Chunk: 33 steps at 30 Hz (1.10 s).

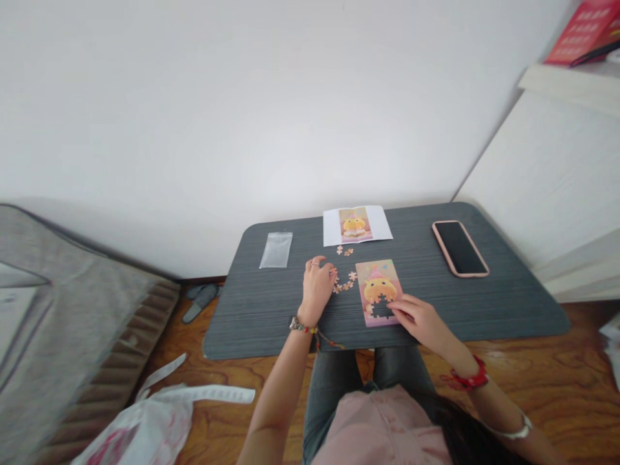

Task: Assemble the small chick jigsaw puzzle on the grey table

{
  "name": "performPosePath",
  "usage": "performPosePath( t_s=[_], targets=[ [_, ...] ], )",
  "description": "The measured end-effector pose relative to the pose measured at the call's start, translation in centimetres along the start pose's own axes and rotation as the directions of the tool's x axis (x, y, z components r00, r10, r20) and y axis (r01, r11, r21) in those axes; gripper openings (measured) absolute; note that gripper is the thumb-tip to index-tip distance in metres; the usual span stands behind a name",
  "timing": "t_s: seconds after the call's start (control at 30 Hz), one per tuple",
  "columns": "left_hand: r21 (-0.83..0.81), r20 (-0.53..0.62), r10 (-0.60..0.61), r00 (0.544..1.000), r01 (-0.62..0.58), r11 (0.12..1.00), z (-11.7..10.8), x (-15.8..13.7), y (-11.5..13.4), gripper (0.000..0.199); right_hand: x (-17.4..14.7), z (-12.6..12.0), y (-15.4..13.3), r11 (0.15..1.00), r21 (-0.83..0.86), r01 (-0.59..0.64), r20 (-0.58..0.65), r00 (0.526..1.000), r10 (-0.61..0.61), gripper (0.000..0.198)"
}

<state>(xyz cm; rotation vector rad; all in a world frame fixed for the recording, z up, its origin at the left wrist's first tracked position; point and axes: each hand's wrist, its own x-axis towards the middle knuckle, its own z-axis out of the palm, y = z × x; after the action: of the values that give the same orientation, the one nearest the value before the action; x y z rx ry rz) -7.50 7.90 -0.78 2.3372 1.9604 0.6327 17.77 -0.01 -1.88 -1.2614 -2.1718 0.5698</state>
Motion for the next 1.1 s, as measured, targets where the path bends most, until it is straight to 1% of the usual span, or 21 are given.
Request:
performPosePath(
  t_s=[0.2, 0.4, 0.63, 0.8, 1.1],
  targets=[
    [-0.016, 0.043, -0.060, 0.997, 0.061, 0.998, 0.5, 0.1, -0.3, 0.011, 0.0, -0.3, 0.1, 1.000, -0.005, 0.013, -0.002, 1.000, -0.013, 0.023],
    [-0.041, 0.076, -0.097, 0.992, 0.100, 0.994, 0.4, 0.5, -0.1, 0.005, 0.2, -0.8, 0.4, 1.000, -0.020, 0.007, -0.018, 1.000, -0.008, 0.023],
    [0.010, 0.116, -0.156, 0.981, 0.156, 0.988, 0.4, 0.7, 0.2, 0.012, 0.0, -1.1, 0.7, 1.000, -0.015, -0.020, -0.010, 1.000, 0.020, 0.023],
    [-0.005, 0.151, -0.218, 0.964, 0.221, 0.975, 0.5, 1.1, 0.3, 0.009, -0.1, -1.1, 0.7, 1.000, -0.017, -0.021, -0.012, 1.000, 0.021, 0.023],
    [-0.067, 0.163, -0.234, 0.958, 0.248, 0.967, 0.8, 1.4, -0.1, 0.006, -0.1, -1.2, 0.5, 0.999, -0.019, -0.028, 0.008, 1.000, 0.028, 0.024]
  ],
)
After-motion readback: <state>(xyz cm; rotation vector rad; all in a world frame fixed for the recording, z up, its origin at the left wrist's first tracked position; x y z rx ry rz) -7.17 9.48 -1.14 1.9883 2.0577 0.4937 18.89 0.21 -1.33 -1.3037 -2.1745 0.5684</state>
